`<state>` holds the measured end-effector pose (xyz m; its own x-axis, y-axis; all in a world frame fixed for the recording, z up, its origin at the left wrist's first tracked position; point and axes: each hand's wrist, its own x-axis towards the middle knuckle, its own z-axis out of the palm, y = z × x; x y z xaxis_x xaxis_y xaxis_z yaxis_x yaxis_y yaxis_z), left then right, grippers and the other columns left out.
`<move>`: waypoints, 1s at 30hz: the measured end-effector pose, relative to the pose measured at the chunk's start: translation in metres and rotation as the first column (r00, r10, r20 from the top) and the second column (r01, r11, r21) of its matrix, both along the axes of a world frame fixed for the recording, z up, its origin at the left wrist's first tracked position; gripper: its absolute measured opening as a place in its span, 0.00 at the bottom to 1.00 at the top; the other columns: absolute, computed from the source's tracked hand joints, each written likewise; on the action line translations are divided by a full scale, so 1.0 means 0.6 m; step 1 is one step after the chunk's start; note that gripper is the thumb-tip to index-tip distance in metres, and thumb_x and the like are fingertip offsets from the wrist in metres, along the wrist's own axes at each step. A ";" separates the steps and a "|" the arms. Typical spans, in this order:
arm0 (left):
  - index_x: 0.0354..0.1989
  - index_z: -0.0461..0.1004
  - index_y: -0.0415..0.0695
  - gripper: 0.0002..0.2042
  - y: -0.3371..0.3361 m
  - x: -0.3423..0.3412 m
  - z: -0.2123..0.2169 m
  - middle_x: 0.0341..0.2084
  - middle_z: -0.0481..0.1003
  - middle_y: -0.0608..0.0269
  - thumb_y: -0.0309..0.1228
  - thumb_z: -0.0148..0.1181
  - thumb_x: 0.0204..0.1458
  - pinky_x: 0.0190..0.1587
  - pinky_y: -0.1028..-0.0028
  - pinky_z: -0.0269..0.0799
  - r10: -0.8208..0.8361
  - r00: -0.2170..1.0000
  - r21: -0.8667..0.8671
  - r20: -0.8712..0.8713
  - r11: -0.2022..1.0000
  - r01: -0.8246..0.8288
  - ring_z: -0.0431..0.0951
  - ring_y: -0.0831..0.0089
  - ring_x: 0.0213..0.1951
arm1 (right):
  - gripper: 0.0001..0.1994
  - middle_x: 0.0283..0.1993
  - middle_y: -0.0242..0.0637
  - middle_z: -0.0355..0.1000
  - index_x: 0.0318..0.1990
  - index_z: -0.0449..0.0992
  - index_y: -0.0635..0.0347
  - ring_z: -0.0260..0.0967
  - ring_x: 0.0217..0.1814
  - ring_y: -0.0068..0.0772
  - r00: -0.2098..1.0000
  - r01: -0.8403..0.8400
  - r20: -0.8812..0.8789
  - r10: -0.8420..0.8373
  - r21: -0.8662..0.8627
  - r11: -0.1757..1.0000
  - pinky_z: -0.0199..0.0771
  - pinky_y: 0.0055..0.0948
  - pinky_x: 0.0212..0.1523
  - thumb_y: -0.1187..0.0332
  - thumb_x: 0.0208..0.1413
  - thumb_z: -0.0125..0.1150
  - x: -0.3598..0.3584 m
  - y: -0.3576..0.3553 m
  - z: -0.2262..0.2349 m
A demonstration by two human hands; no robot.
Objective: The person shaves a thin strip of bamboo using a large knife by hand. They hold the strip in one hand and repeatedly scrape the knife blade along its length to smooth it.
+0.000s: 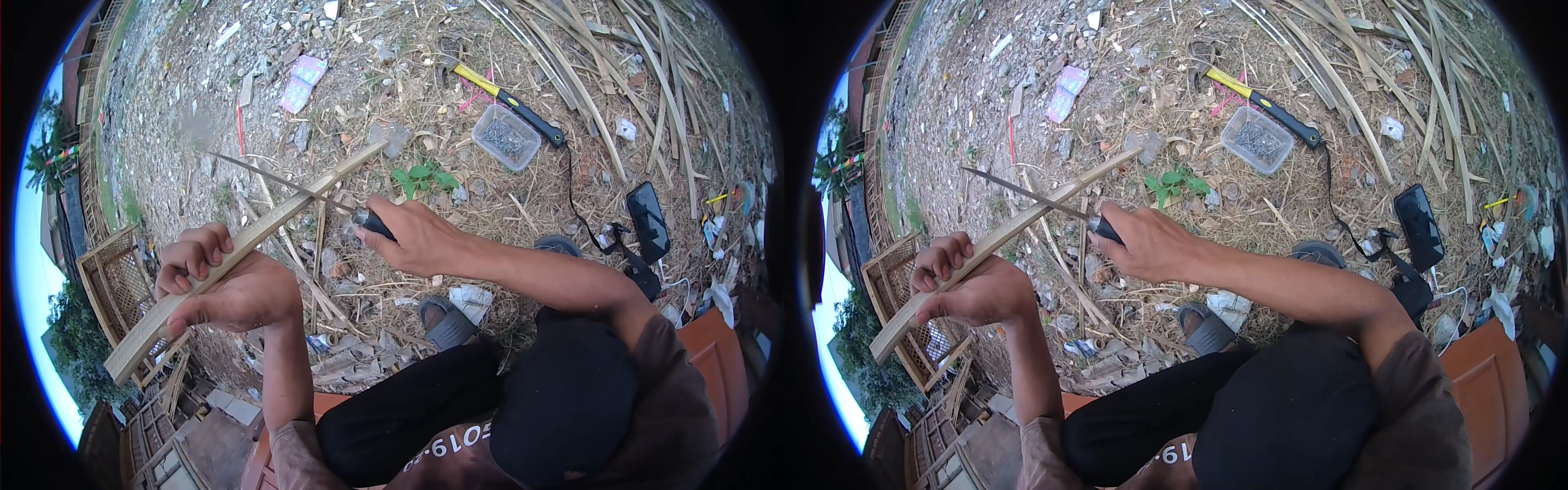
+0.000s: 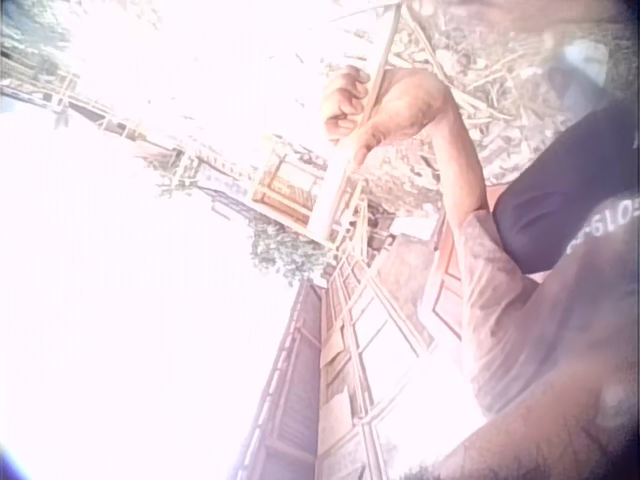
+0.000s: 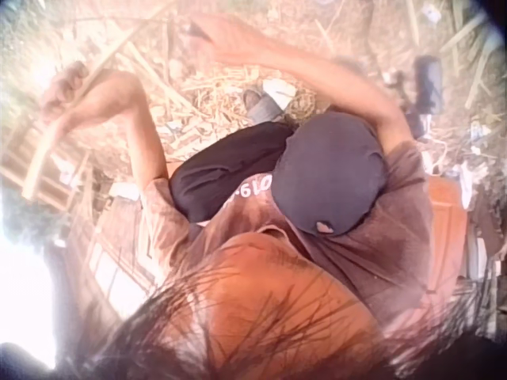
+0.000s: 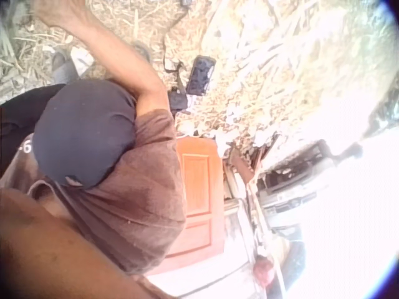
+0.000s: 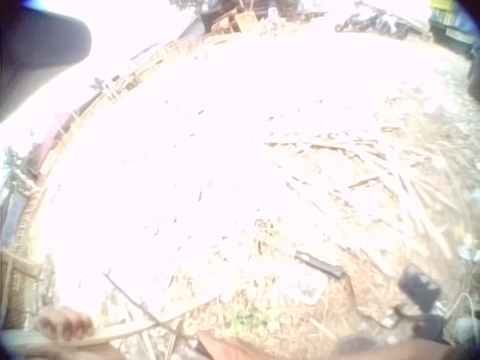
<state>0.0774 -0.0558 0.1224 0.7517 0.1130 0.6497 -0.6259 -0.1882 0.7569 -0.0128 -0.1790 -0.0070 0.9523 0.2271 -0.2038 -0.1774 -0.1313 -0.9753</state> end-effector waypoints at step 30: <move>0.46 0.63 0.43 0.22 0.333 0.165 0.037 0.28 0.64 0.65 0.49 0.29 0.68 0.26 0.75 0.63 0.352 0.890 -0.184 -0.289 0.892 -0.412 0.61 0.79 0.24 | 0.17 0.25 0.35 0.69 0.47 0.69 0.63 0.67 0.23 0.24 0.855 0.242 -0.432 -0.289 -0.162 0.957 0.65 0.30 0.26 0.63 0.56 0.62 -0.182 -0.131 -0.109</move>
<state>0.1762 0.1437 0.1444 0.7479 0.5492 0.3729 -0.3338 -0.1745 0.9264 -0.1219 -0.2576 -0.0723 0.7749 -0.0647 -0.6287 -0.6318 -0.1078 -0.7676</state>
